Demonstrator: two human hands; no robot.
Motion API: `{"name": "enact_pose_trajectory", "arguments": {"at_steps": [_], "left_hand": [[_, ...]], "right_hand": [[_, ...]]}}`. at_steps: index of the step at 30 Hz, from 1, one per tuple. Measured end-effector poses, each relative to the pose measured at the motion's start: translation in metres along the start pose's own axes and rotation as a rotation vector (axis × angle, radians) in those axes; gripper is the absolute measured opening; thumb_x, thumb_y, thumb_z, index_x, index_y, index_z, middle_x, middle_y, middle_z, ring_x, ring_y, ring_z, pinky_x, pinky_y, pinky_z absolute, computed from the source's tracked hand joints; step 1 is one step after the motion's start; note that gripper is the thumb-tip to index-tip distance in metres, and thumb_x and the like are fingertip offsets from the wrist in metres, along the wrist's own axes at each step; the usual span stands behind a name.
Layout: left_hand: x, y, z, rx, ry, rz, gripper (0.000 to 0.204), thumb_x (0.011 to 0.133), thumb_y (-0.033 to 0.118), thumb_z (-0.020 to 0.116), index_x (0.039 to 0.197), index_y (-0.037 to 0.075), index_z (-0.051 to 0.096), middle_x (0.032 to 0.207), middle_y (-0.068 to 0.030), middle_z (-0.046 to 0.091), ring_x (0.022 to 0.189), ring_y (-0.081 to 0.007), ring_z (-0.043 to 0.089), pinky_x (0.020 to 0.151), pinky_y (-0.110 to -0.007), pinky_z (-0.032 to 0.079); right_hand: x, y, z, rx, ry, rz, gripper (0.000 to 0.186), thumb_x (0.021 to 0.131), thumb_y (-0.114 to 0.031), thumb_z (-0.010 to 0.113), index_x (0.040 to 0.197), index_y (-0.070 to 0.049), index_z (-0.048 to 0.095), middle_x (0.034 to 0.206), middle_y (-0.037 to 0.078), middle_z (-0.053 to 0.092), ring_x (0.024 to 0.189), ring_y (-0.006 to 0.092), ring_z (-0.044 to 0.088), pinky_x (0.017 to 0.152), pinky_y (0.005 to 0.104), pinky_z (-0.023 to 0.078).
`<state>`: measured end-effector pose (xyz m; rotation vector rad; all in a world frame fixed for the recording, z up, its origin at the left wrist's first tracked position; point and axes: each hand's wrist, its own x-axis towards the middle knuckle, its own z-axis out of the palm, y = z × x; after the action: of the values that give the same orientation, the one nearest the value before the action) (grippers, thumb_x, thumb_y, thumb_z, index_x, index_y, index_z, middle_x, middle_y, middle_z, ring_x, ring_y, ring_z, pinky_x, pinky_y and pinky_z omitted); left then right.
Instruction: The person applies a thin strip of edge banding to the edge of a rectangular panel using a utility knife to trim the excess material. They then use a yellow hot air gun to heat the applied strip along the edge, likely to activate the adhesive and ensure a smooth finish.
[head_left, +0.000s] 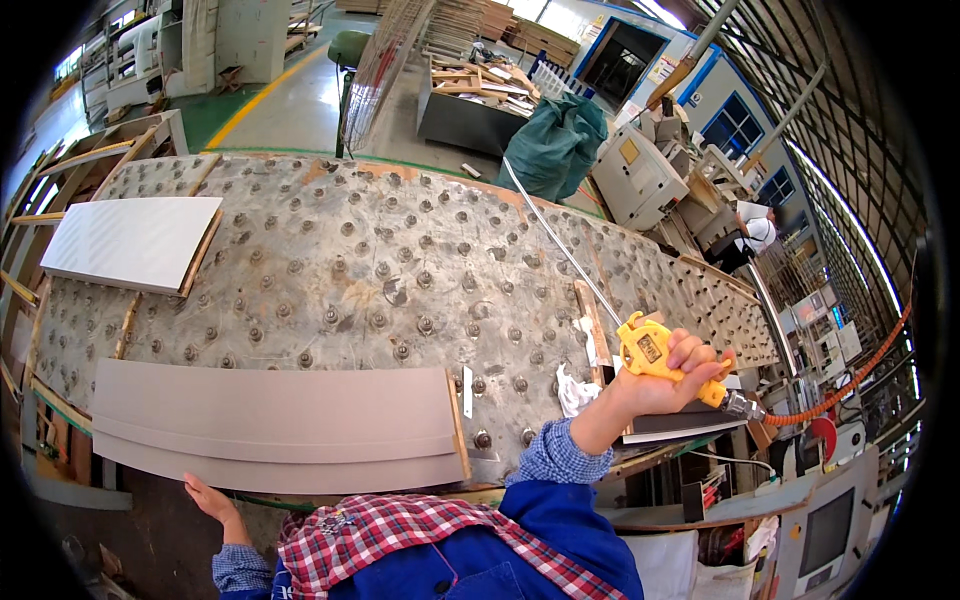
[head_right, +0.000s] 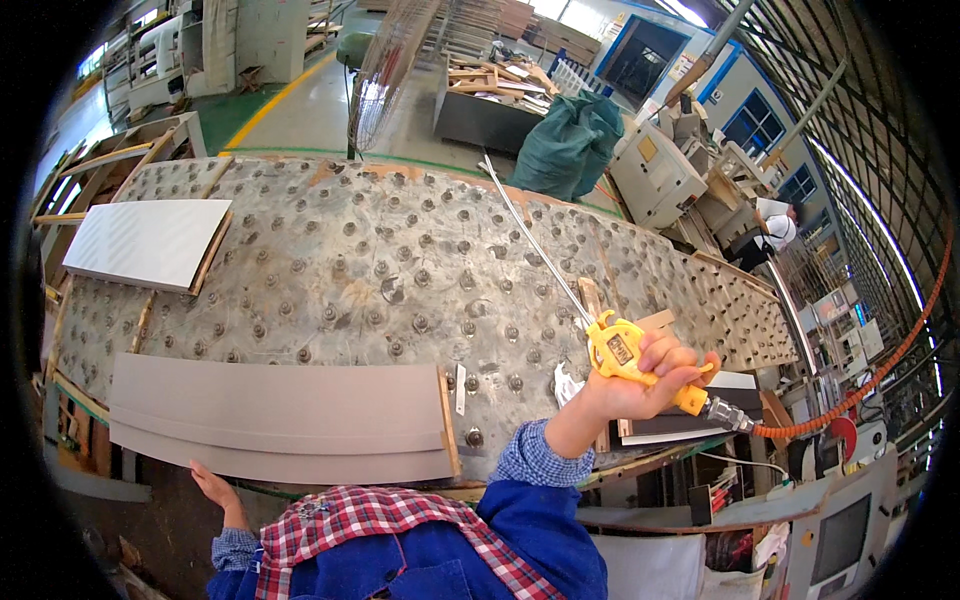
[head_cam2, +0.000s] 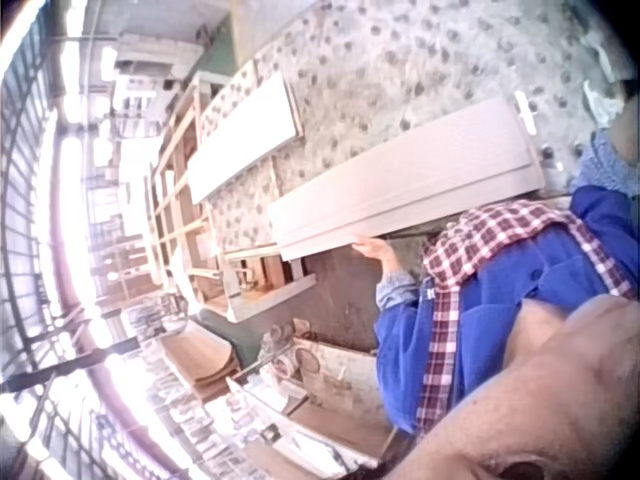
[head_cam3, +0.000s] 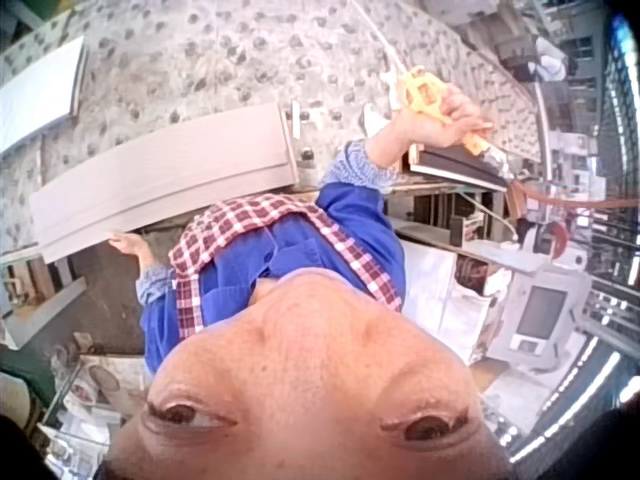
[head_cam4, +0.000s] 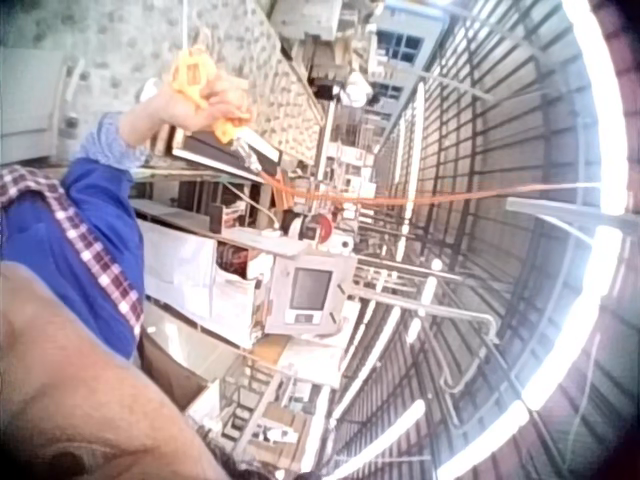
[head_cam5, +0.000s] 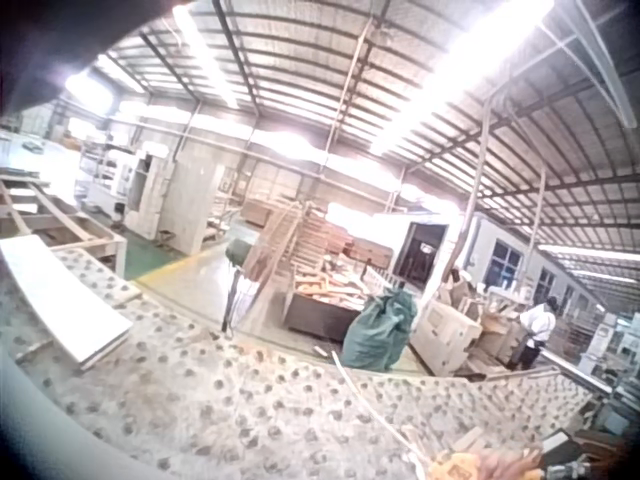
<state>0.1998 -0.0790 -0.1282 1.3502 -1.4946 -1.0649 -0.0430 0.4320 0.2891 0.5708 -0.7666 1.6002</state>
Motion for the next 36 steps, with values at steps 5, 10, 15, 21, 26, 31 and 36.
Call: {"name": "enact_pose_trajectory", "arguments": {"at_steps": [5, 10, 15, 21, 26, 31, 36], "left_hand": [[-0.001, 0.004, -0.001, 0.008, -0.01, -0.013, 0.062, 0.1, 0.048, 0.041, 0.128, -0.006, 0.05, 0.123, -0.0237, 0.058, 0.108, -0.0347, 0.057, 0.093, -0.038, 0.044], [-0.004, 0.008, -0.002, -0.007, -0.032, -0.034, 0.063, 0.1, 0.05, 0.04, 0.128, -0.006, 0.05, 0.122, -0.0242, 0.058, 0.107, -0.0361, 0.057, 0.093, -0.039, 0.043], [-0.003, 0.007, -0.002, 0.011, -0.046, -0.02, 0.062, 0.1, 0.049, 0.04, 0.128, -0.006, 0.049, 0.123, -0.0243, 0.058, 0.108, -0.0363, 0.057, 0.094, -0.04, 0.043], [-0.002, 0.007, -0.002, -0.004, -0.035, -0.025, 0.062, 0.1, 0.047, 0.041, 0.129, -0.007, 0.049, 0.125, -0.0249, 0.056, 0.11, -0.0362, 0.056, 0.094, -0.039, 0.043], [-0.002, 0.01, -0.003, -0.008, -0.045, -0.037, 0.061, 0.101, 0.046, 0.041, 0.13, -0.007, 0.048, 0.126, -0.0248, 0.056, 0.111, -0.0356, 0.056, 0.094, -0.039, 0.043], [-0.002, 0.011, -0.003, -0.014, -0.042, -0.027, 0.061, 0.101, 0.046, 0.042, 0.13, -0.008, 0.048, 0.125, -0.0245, 0.056, 0.11, -0.0346, 0.056, 0.095, -0.038, 0.044], [-0.002, 0.013, -0.002, -0.043, -0.034, -0.044, 0.062, 0.1, 0.044, 0.043, 0.13, -0.01, 0.047, 0.125, -0.0254, 0.056, 0.11, -0.0339, 0.056, 0.095, -0.037, 0.044]], "right_hand": [[0.001, 0.005, 0.004, 0.004, -0.041, -0.012, 0.032, 0.1, -0.026, 0.052, 0.122, -0.008, 0.039, 0.063, -0.005, 0.031, 0.055, 0.0042, 0.03, 0.059, 0.0217, 0.031], [0.0, 0.006, 0.007, 0.02, -0.033, 0.002, 0.031, 0.1, -0.026, 0.051, 0.122, -0.008, 0.039, 0.063, -0.005, 0.031, 0.055, 0.0043, 0.03, 0.06, 0.022, 0.032], [-0.001, 0.005, 0.008, 0.004, -0.044, 0.025, 0.029, 0.1, -0.026, 0.05, 0.12, -0.008, 0.039, 0.063, -0.005, 0.03, 0.055, 0.0043, 0.029, 0.06, 0.0223, 0.031], [-0.001, 0.008, 0.001, -0.016, -0.092, 0.003, 0.03, 0.099, -0.025, 0.052, 0.119, -0.007, 0.04, 0.061, -0.005, 0.032, 0.054, 0.0045, 0.029, 0.058, 0.0217, 0.03], [-0.004, 0.007, -0.003, 0.006, -0.123, 0.054, 0.03, 0.102, -0.025, 0.047, 0.123, -0.005, 0.041, 0.066, -0.004, 0.03, 0.057, 0.0069, 0.031, 0.062, 0.0247, 0.033], [-0.008, 0.006, 0.0, -0.013, -0.02, 0.064, 0.03, 0.099, -0.025, 0.054, 0.119, -0.007, 0.04, 0.061, -0.006, 0.032, 0.052, 0.0041, 0.029, 0.056, 0.0209, 0.029], [-0.007, 0.003, -0.001, -0.044, -0.034, 0.042, 0.03, 0.1, -0.027, 0.052, 0.119, -0.007, 0.04, 0.062, -0.006, 0.031, 0.051, 0.0034, 0.029, 0.054, 0.0206, 0.028]]}}
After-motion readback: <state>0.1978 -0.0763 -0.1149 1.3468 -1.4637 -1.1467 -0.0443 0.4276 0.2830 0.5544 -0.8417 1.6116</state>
